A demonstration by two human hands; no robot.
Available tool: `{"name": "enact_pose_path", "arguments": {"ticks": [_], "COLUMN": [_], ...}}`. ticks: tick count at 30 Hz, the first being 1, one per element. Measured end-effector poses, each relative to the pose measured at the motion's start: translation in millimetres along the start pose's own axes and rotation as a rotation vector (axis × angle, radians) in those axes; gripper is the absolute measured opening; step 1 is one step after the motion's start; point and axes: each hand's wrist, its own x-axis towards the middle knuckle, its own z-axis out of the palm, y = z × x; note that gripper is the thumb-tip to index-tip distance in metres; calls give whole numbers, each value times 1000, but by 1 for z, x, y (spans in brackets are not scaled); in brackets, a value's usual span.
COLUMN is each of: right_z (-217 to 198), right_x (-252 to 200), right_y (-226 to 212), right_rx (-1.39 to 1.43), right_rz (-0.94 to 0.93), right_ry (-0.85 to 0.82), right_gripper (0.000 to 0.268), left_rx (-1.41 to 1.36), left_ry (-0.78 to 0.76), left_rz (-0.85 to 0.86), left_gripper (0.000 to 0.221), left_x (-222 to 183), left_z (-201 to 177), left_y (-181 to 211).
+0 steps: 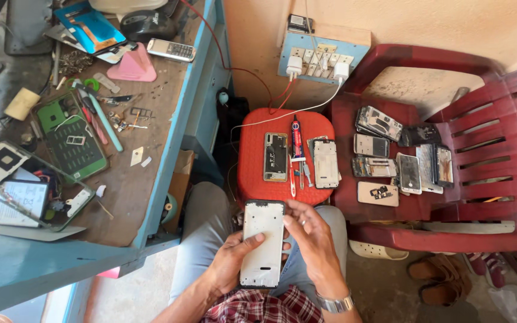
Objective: The person disassembles a smartphone, applies adhesive to the back cover, and reassembles the device using a screwdriver and a tube of adhesive. The person handles the phone casing, internal components, and tools throughout the process.
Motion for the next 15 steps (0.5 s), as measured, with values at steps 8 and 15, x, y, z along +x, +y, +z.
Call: {"name": "enact_pose_path", "arguments": {"ticks": [8, 15], "right_z": [14, 13], "right_x": [10, 9], "right_y": [3, 8], "right_rx": [46, 26], "right_rz": [15, 93], "right_ry": [56, 44], "right_gripper": [28, 36], "left_rx": [3, -1], "left_ry": [-16, 4], "left_rz": [24, 37], "left_gripper": [44, 43], "left_x": [-6, -10], "left_z": [-7, -7], "left_y": [-2, 1]}}
